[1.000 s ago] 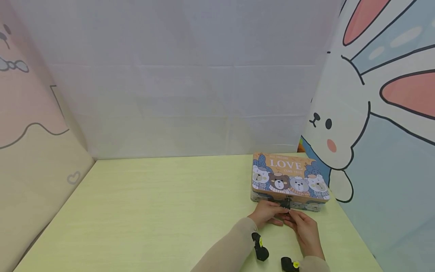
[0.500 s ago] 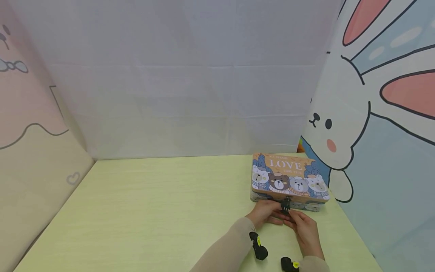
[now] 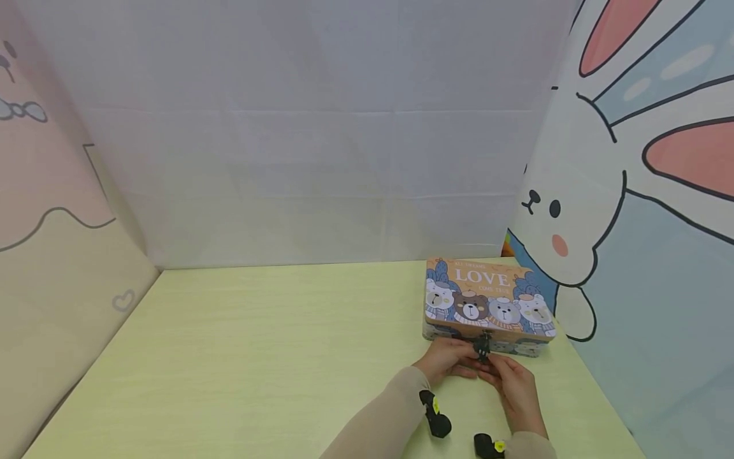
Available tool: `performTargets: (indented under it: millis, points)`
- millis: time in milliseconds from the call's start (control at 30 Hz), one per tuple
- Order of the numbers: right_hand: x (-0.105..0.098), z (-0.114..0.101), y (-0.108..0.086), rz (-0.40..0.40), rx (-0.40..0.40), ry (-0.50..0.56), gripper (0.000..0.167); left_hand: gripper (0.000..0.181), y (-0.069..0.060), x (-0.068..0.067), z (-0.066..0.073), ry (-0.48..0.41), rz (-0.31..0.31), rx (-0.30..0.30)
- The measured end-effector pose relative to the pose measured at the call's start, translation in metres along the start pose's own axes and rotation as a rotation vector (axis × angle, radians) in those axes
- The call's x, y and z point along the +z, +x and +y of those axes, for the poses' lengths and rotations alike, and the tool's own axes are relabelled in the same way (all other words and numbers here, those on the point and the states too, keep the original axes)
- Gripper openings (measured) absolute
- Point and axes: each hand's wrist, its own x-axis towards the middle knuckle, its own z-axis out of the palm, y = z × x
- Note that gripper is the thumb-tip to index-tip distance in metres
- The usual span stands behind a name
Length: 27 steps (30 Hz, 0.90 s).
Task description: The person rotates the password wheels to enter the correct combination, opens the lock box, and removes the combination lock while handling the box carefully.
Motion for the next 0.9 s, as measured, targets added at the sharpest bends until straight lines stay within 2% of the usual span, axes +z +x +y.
performTargets:
  millis: [233,567,900]
  points:
    - [-0.0006,-0.0005,0.0003,-0.012,0.007,-0.002,0.040,0.007,0.0011,0.0005,-0.0007,-0.002,0.020,-0.011]
    - [-0.0020,-0.0010,0.0009,-0.080,0.002,-0.056,0.025,0.006,0.0013,-0.0005,-0.0015,0.009,0.013,-0.001]
    - [-0.0024,-0.0006,0.0019,-0.092,0.006,-0.076,0.033,0.007,0.0061,-0.0016,-0.0056,-0.019,-0.006,0.010]
